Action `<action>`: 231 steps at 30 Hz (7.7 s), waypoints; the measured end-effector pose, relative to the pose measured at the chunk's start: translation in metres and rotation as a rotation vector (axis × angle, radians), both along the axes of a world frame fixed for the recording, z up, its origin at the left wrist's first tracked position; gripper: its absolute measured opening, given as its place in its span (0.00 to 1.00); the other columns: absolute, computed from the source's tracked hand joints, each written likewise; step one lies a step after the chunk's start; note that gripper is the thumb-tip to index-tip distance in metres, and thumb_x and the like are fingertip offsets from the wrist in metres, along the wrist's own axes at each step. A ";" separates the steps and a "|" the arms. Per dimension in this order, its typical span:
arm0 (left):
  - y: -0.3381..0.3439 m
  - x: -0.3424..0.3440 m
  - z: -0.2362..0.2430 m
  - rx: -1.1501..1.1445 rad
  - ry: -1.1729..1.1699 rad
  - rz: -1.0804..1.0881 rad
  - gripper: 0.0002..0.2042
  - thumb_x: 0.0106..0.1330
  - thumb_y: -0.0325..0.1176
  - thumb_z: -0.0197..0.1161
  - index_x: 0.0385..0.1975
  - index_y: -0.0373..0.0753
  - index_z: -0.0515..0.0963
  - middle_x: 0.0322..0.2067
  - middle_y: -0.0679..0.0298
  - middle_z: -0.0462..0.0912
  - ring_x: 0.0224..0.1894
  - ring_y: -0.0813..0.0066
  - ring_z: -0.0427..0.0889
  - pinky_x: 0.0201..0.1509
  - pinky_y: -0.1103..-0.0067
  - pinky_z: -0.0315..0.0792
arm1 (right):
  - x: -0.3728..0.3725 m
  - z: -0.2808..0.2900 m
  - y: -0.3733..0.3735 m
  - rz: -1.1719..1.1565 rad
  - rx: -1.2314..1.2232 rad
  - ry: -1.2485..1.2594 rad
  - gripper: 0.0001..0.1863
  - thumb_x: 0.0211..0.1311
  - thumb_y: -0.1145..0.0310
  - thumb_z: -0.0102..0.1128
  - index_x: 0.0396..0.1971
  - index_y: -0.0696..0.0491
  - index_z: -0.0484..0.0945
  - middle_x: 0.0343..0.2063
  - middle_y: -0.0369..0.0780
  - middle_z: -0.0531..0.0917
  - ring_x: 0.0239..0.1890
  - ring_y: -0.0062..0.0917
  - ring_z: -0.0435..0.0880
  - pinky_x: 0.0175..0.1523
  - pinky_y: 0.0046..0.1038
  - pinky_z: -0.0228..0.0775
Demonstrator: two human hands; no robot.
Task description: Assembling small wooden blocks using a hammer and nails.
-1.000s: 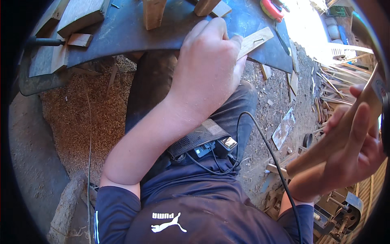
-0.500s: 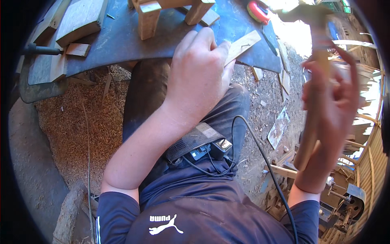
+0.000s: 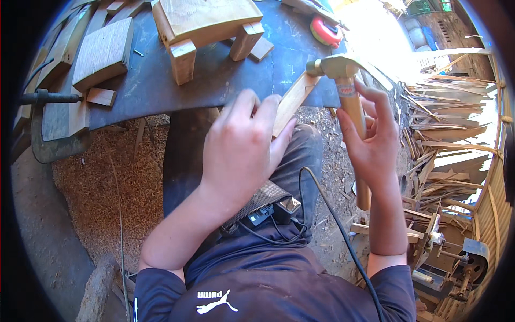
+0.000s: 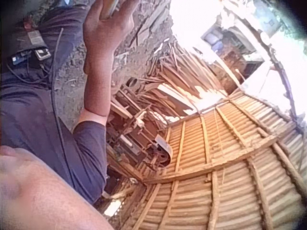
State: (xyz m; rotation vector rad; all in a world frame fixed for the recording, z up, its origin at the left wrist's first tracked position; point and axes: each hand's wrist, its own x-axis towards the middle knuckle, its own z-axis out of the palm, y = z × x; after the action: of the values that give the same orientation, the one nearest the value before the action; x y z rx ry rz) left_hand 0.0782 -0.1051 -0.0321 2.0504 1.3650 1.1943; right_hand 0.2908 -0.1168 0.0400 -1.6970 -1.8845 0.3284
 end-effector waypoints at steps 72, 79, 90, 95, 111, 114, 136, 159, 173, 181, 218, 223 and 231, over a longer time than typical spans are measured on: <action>0.026 -0.003 -0.006 -0.506 -0.437 -0.316 0.21 0.75 0.38 0.62 0.62 0.31 0.79 0.37 0.67 0.84 0.37 0.86 0.75 0.42 0.85 0.71 | 0.006 0.048 -0.018 0.098 0.059 -0.070 0.20 0.80 0.68 0.55 0.65 0.54 0.65 0.33 0.47 0.85 0.19 0.14 0.77 0.20 0.18 0.64; 0.026 -0.003 -0.008 -0.466 -0.447 -0.299 0.21 0.75 0.37 0.62 0.62 0.31 0.79 0.38 0.67 0.85 0.36 0.86 0.76 0.41 0.84 0.71 | -0.011 0.077 -0.025 0.153 0.291 0.152 0.20 0.80 0.68 0.55 0.64 0.59 0.69 0.36 0.46 0.86 0.19 0.17 0.77 0.21 0.17 0.64; 0.027 -0.002 -0.003 -0.461 -0.420 -0.306 0.21 0.75 0.37 0.63 0.62 0.31 0.79 0.32 0.70 0.82 0.32 0.87 0.73 0.36 0.85 0.69 | -0.014 0.051 -0.032 0.064 0.200 0.186 0.16 0.75 0.70 0.63 0.58 0.56 0.74 0.30 0.38 0.87 0.18 0.15 0.77 0.22 0.15 0.63; 0.027 -0.003 -0.011 -0.498 -0.416 -0.302 0.21 0.75 0.37 0.63 0.63 0.31 0.79 0.32 0.71 0.81 0.32 0.88 0.72 0.35 0.85 0.68 | -0.015 0.051 -0.019 0.045 -0.007 -0.120 0.18 0.77 0.68 0.61 0.61 0.54 0.72 0.29 0.38 0.86 0.19 0.13 0.76 0.21 0.15 0.62; 0.030 -0.003 -0.005 -0.509 -0.421 -0.319 0.21 0.74 0.36 0.62 0.61 0.30 0.79 0.31 0.61 0.85 0.30 0.83 0.76 0.35 0.79 0.73 | -0.011 0.035 -0.021 0.132 0.009 -0.164 0.15 0.76 0.68 0.62 0.56 0.56 0.74 0.26 0.35 0.85 0.18 0.11 0.75 0.21 0.15 0.62; 0.029 -0.005 -0.001 -0.580 -0.390 -0.291 0.21 0.74 0.37 0.64 0.61 0.31 0.79 0.32 0.60 0.86 0.31 0.82 0.78 0.35 0.79 0.73 | -0.004 0.037 -0.029 -0.008 -0.089 0.174 0.16 0.73 0.70 0.65 0.55 0.55 0.73 0.24 0.42 0.85 0.17 0.19 0.79 0.23 0.24 0.65; 0.033 -0.020 0.026 -0.844 -0.601 -0.171 0.21 0.78 0.49 0.61 0.31 0.36 0.82 0.19 0.73 0.73 0.17 0.89 0.72 0.22 0.86 0.63 | 0.007 -0.040 -0.045 -0.066 -0.035 0.516 0.17 0.72 0.71 0.64 0.56 0.58 0.75 0.25 0.45 0.87 0.27 0.28 0.90 0.32 0.29 0.77; 0.044 -0.015 0.015 0.137 0.434 0.057 0.13 0.64 0.40 0.72 0.38 0.35 0.87 0.33 0.56 0.80 0.41 0.54 0.78 0.47 0.63 0.74 | -0.010 0.038 0.010 0.208 0.149 -0.124 0.17 0.72 0.69 0.66 0.58 0.54 0.78 0.26 0.36 0.85 0.19 0.11 0.72 0.24 0.20 0.59; 0.028 0.000 0.001 0.112 0.180 0.052 0.12 0.61 0.38 0.72 0.33 0.34 0.83 0.44 0.53 0.78 0.48 0.52 0.77 0.49 0.63 0.78 | -0.002 0.057 -0.014 -0.155 0.198 0.231 0.16 0.75 0.72 0.60 0.59 0.55 0.80 0.33 0.35 0.87 0.18 0.09 0.71 0.21 0.18 0.60; 0.037 -0.018 0.011 0.087 0.332 0.025 0.14 0.65 0.42 0.71 0.34 0.34 0.85 0.37 0.52 0.80 0.42 0.51 0.78 0.48 0.61 0.74 | -0.022 0.046 0.012 0.141 0.087 -0.026 0.18 0.70 0.72 0.66 0.59 0.55 0.78 0.25 0.41 0.84 0.21 0.22 0.76 0.27 0.25 0.63; 0.049 -0.017 0.007 -0.061 0.024 -0.019 0.19 0.77 0.44 0.59 0.38 0.32 0.85 0.31 0.50 0.78 0.35 0.48 0.78 0.43 0.60 0.72 | 0.012 0.024 -0.035 0.082 0.133 0.127 0.18 0.71 0.69 0.66 0.58 0.54 0.77 0.21 0.40 0.84 0.18 0.23 0.81 0.24 0.27 0.67; 0.055 -0.021 -0.001 -0.130 -0.081 -0.085 0.23 0.82 0.44 0.51 0.35 0.28 0.80 0.29 0.50 0.77 0.32 0.52 0.77 0.40 0.64 0.70 | 0.017 -0.024 -0.035 -0.005 0.019 0.306 0.17 0.70 0.68 0.67 0.55 0.55 0.78 0.24 0.45 0.88 0.21 0.34 0.87 0.27 0.28 0.72; 0.053 -0.030 -0.003 -0.232 -0.164 -0.121 0.22 0.82 0.46 0.52 0.40 0.30 0.82 0.30 0.53 0.78 0.33 0.57 0.78 0.39 0.68 0.70 | 0.017 -0.029 -0.032 -0.029 -0.073 0.434 0.18 0.70 0.69 0.66 0.56 0.55 0.76 0.23 0.45 0.86 0.20 0.28 0.86 0.26 0.27 0.71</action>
State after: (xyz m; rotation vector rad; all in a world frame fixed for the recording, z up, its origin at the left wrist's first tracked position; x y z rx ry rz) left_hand 0.0484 -0.0517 -0.0352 1.8055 1.2217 1.0724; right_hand 0.3073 -0.1489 0.0111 -1.5451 -1.5421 0.7004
